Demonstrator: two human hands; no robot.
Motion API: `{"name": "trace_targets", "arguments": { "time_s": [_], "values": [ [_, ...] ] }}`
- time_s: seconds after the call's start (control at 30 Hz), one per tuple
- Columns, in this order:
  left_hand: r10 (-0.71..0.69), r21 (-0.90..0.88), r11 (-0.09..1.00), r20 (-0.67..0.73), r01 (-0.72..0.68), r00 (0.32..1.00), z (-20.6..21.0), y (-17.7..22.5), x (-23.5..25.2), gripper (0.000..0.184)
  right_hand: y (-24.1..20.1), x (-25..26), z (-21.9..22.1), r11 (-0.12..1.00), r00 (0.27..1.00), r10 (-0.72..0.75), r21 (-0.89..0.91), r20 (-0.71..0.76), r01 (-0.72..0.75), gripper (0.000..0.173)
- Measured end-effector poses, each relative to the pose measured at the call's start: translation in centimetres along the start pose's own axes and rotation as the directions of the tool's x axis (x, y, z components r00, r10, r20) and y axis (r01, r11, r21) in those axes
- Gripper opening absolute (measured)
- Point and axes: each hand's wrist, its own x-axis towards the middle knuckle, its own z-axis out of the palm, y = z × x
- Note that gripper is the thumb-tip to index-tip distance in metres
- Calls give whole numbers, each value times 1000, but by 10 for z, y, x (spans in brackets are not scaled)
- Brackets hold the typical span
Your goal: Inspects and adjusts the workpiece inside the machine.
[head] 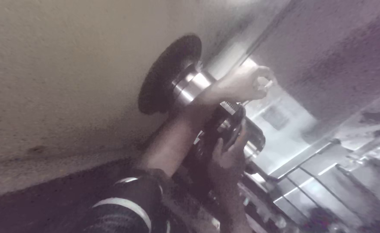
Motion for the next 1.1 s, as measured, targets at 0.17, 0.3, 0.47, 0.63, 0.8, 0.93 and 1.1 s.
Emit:
{"name": "trace_targets", "arguments": {
  "time_s": [0.17, 0.3, 0.47, 0.63, 0.8, 0.93, 1.1],
  "values": [
    [10, 61, 998, -4, -10, 1000, 0, -2, 2, 38, -3, 4, -3, 1000, 1000, 7, 22, 23, -7, 76],
    [-33, 15, 999, -26, 34, 999, -1, 3, 1, 44, -3, 2, -2, 1000, 1000, -2, -3, -8, 2, 72],
    [-37, 177, 984, -4, 37, 999, -3, 11, 1, 37, -5, 2, -2, 999, 999, 32, 35, 2, -32, 75],
    [-32, 99, 995, -2, 32, 999, -1, 5, 1, 34, -12, 1, -9, 996, 992, 93, 4, 82, -93, 76],
    [-51, 66, 997, 0, 51, 999, 1, 3, 2, 36, -6, 1, -4, 999, 1000, 30, 31, 0, -30, 72],
    [-52, -30, 998, 2, 52, 999, 0, 1, 2, 33, -3, 3, 1, 965, 998, 18, 264, -52, -4, 73],
    [-23, -107, 994, -4, 23, 1000, -1, 0, -1, 31, 3, -4, 0, 994, 999, 34, 102, -24, -31, 75]
  ]
}}
